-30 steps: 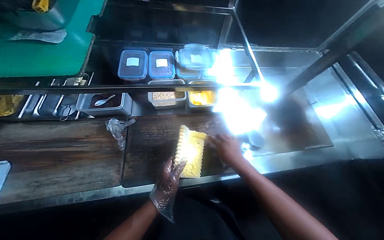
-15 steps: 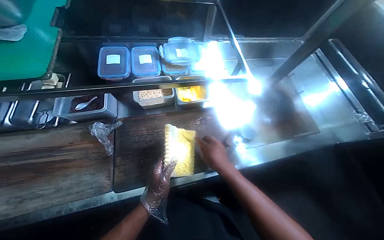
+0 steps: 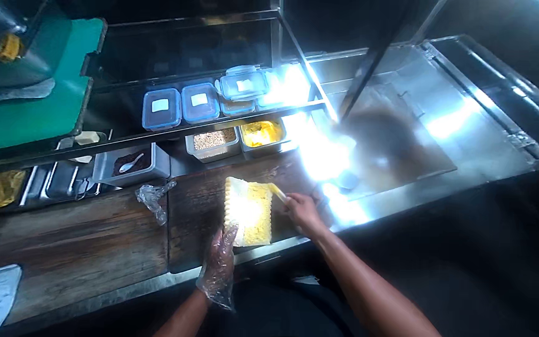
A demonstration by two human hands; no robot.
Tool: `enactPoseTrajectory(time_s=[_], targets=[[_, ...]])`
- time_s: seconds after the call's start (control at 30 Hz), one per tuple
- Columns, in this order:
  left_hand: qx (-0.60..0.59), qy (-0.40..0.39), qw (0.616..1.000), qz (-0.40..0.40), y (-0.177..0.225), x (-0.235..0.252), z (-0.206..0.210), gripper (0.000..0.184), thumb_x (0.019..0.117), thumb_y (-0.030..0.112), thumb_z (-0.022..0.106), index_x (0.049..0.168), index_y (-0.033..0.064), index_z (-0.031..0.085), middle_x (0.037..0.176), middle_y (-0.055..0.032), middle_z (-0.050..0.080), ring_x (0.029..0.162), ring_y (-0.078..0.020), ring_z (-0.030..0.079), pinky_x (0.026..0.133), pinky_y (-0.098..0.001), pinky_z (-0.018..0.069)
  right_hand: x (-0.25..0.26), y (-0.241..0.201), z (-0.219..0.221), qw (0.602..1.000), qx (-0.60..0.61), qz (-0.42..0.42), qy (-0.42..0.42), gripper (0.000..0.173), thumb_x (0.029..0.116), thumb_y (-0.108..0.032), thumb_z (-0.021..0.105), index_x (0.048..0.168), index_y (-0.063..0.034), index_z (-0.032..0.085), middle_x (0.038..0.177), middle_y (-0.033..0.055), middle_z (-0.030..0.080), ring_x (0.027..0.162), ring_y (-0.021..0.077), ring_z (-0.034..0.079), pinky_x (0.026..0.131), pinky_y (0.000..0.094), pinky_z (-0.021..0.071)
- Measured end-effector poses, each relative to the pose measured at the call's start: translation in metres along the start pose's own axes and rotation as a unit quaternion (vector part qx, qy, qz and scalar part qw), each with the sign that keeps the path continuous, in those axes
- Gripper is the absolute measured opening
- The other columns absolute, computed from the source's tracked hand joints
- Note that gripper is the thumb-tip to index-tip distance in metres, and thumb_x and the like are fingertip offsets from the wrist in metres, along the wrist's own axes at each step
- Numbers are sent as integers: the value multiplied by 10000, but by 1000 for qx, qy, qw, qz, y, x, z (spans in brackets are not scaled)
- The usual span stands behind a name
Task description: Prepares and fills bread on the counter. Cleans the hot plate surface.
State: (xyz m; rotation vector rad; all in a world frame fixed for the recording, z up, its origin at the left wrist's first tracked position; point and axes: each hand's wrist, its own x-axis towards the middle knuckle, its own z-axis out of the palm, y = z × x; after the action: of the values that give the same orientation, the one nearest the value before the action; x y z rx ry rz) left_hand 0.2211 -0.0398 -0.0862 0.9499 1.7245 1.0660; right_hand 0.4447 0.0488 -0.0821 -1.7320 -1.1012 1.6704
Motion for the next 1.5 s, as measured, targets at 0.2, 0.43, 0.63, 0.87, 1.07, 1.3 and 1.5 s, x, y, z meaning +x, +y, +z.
enactPoseTrajectory(time_s=[0.2,0.43,0.63,0.87,1.07,1.3,1.5], targets=[[-183,41,976,-111,-9,-6,2,412,1111,287,405,1429,50,518,1319,-120,633,1158,-180,639,944,-389,570,-23,13,18,890,-386,-241,34,344,977,-120,619,1315,-135,678,1129,166,683,955,355,700,743,572,596],[-353,-1,924,-148,-9,1,-5,466,1103,448,357,1466,179,474,1346,-101,623,1192,-250,629,950,-500,552,-66,33,19,923,-316,-217,-28,312,1054,-189,503,1288,-118,696,1103,134,714,1006,301,704,866,524,582],[-367,-28,916,-158,-6,5,-9,490,1100,469,349,1472,176,474,1359,-110,621,1219,-259,618,983,-516,536,-89,53,41,892,-390,-222,-53,351,1036,-173,475,1337,-144,653,1165,150,685,990,327,708,795,536,598],[-392,-51,899,-188,-11,14,-17,409,1112,345,344,1423,127,494,1275,-126,646,1131,-256,654,918,-485,567,-82,73,61,870,-379,-312,44,329,1042,-166,492,1292,-168,707,1007,111,710,874,260,720,709,450,614],[-405,-78,895,-171,-30,24,-19,390,1106,279,362,1406,82,513,1259,-140,654,1126,-247,659,933,-473,571,-103,78,57,802,-445,-390,81,312,1020,-150,538,1260,-232,719,962,53,711,845,217,703,675,398,600],[-353,-106,916,-156,-31,28,-25,364,1097,242,419,1377,46,546,1235,-109,669,1116,-176,657,951,-376,569,-98,83,-18,798,-443,-394,102,321,1021,-174,558,1274,-283,723,1076,24,736,963,189,703,804,401,597],[208,-75,959,178,16,26,15,523,1070,396,443,1463,77,574,1535,-109,526,1453,-218,461,1229,-407,344,-1,-9,-51,892,-178,-391,143,295,1031,-120,564,1275,-25,699,1077,97,746,957,123,714,904,325,597]])
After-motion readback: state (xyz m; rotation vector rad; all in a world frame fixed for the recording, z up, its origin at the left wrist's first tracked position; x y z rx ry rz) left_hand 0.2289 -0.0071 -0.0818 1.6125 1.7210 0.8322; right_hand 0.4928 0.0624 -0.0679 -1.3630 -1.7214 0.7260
